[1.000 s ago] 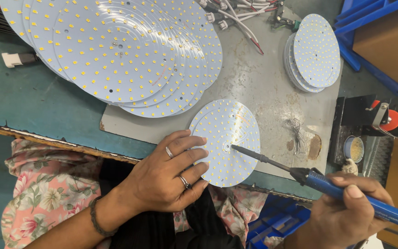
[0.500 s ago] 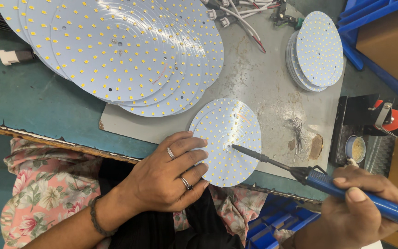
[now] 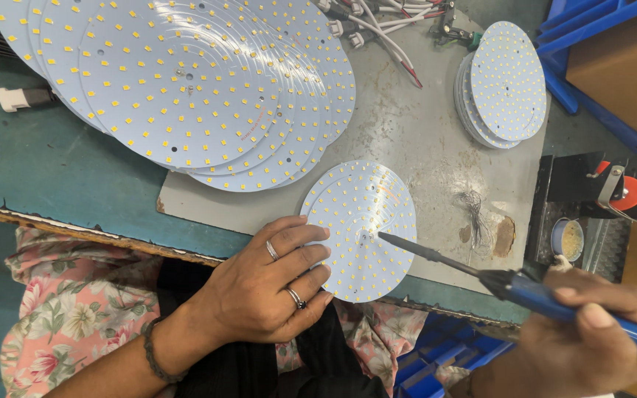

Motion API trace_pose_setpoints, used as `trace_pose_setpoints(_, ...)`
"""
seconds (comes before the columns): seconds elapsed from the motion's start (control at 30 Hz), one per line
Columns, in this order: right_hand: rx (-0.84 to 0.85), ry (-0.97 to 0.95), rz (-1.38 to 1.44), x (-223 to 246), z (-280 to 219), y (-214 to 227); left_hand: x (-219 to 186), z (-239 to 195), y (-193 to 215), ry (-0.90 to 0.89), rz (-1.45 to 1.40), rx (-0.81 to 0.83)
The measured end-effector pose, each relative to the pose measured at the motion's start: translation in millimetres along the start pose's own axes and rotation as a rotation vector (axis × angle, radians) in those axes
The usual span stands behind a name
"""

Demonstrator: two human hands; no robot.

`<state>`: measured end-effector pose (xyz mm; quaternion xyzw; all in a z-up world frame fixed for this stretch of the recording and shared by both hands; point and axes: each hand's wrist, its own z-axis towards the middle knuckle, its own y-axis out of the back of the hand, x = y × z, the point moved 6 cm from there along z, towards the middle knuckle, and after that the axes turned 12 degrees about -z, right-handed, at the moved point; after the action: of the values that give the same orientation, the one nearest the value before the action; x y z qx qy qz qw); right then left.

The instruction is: The person uses a soldering iron to apply solder to multiple contact points on circular LED modules. They then handle a bundle of thin wires, separating and preparing them for connection.

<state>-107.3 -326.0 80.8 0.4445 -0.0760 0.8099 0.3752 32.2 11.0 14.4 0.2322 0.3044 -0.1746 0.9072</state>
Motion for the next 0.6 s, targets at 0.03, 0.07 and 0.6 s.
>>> trace_pose_setpoints(0.03,-0.033,0.001,0.008,-1.0,0.5,2.9,0.2,-0.3,-0.1,-0.001,0.0,0.002)
trace_pose_setpoints(0.07,-0.067,0.001,0.016,-1.7,-1.9,5.0,0.3,-0.5,-0.1,-0.003,-0.002,0.006)
trace_pose_setpoints(0.6,-0.374,-0.072,-0.288,-1.3,5.8,34.5,-2.3,6.3,0.7,0.011,0.028,0.003)
